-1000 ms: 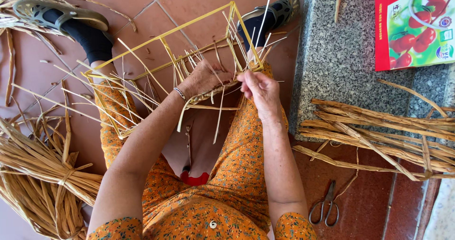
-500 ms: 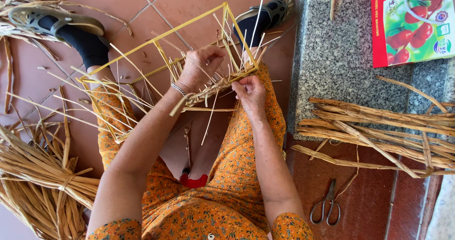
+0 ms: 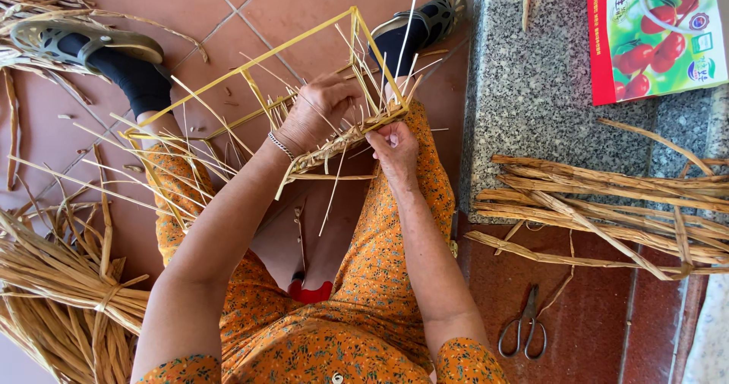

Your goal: The person weaves a rectangular basket by hand, interlacing dried plant strips through a yellow frame. They use scissors to trim excess material and continue weaving the sides.

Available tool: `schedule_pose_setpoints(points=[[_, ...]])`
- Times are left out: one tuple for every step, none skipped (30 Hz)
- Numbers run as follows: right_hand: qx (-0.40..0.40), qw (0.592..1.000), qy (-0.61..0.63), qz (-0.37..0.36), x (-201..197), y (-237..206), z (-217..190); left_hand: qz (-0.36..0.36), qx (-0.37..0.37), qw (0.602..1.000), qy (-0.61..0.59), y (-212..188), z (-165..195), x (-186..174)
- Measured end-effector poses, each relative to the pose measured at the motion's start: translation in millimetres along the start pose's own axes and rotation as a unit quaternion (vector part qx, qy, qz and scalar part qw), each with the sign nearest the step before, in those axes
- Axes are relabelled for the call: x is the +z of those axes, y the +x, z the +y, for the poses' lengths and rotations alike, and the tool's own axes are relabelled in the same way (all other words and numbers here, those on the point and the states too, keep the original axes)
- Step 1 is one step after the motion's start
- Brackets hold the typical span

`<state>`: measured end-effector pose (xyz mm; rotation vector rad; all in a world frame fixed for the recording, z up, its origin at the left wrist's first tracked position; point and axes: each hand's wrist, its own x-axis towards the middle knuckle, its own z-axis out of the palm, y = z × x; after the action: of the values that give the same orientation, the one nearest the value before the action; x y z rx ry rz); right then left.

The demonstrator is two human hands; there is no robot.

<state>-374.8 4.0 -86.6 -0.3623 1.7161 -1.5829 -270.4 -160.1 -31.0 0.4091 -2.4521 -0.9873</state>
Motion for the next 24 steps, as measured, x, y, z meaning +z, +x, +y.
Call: schedule_pose_setpoints(points=[[-0.002,1.0,0.012,-0.006,-1.3,-1.1,0.9,-0.018,-0.064,0.996,-0.067,-1.9,-0.3,3.0],[-0.004,1.0,0.024,-0.012,-2.7,-2.5,2.2,-0.037,-0.127,0.982,-0.132,-4.1,-0.5,6.1],[-0.008,0.999,0.036,-0.017,-3.9,-3.4,2.5,-0.056,-0.188,0.961,-0.197,-4.4,-1.5,8.7],[0.002,0.999,0.045,-0.016,-5.0,-4.4,2.7,-0.086,-0.213,0.946,-0.227,-3.9,-2.3,11.2],[0.013,0.998,0.053,-0.016,-5.9,-5.3,2.7,-0.115,-0.238,0.929,-0.257,-3.0,-2.4,13.1],[0.023,0.998,0.061,-0.017,-6.7,-5.9,2.6,-0.144,-0.262,0.91,-0.287,-1.8,-2.0,14.0],[0.007,0.997,0.068,-0.023,-6.5,-6.1,2.4,-0.142,-0.258,0.91,-0.292,-1.7,-1.9,14.6],[-0.009,0.997,0.074,-0.03,-5.8,-6.0,2.3,-0.139,-0.254,0.91,-0.298,-1.7,-2.1,14.4],[-0.026,0.996,0.08,-0.036,-5.5,-6.1,1.9,-0.137,-0.25,0.909,-0.304,-1.7,-2.1,14.0],[-0.031,0.997,0.063,-0.027,-5.0,-5.9,1.6,-0.121,-0.243,0.913,-0.304,-1.5,-1.4,13.2],[-0.035,0.998,0.046,-0.019,-4.3,-5.8,1.4,-0.105,-0.236,0.917,-0.304,-1.6,-0.9,11.8],[-0.038,0.999,0.029,-0.011,-3.4,-5.7,1.3,-0.09,-0.23,0.92,-0.304,-1.8,-0.2,10.8],[-0.046,0.999,0.024,-0.007,-2.8,-5.5,1.3,-0.103,-0.223,0.921,-0.304,-1.3,0.3,10.0],[-0.054,0.998,0.018,-0.003,-2.3,-4.8,1.2,-0.116,-0.217,0.92,-0.304,-0.2,0.4,9.6],[-0.06,0.998,0.012,0.001,-1.6,-5.0,1.5,-0.129,-0.212,0.92,-0.305,0.7,0.7,9.7],[-0.063,0.998,0.02,0.007,-1.0,-5.4,2.0,-0.136,-0.215,0.917,-0.307,2.2,1.0,10.5],[-0.067,0.997,0.028,0.013,0.2,-4.9,2.2,-0.143,-0.216,0.915,-0.309,4.6,1.5,12.3],[-0.071,0.997,0.037,0.02,1.3,-4.5,2.4,-0.15,-0.218,0.913,-0.31,7.2,1.7,13.9],[-0.077,0.996,0.035,0.018,1.6,-4.8,2.5,-0.159,-0.227,0.92,-0.278,9.6,1.2,14.9],[-0.083,0.996,0.032,0.018,2.0,-5.2,2.7,-0.168,-0.236,0.925,-0.247,11.9,0.8,16.0],[-0.089,0.995,0.03,0.017,2.3,-5.7,2.3,-0.176,-0.245,0.929,-0.215,13.8,0.4,17.2],[-0.089,0.995,0.037,0.015,2.1,-6.2,2.5,-0.174,-0.235,0.929,-0.225,15.2,0.0,18.1],[-0.089,0.995,0.044,0.012,2.1,-6.6,2.9,-0.171,-0.226,0.93,-0.234,16.1,-0.7,18.3],[-0.088,0.995,0.052,0.009,2.1,-7.5,3.2,-0.168,-0.217,0.93,-0.244,16.1,-1.0,18.5]])
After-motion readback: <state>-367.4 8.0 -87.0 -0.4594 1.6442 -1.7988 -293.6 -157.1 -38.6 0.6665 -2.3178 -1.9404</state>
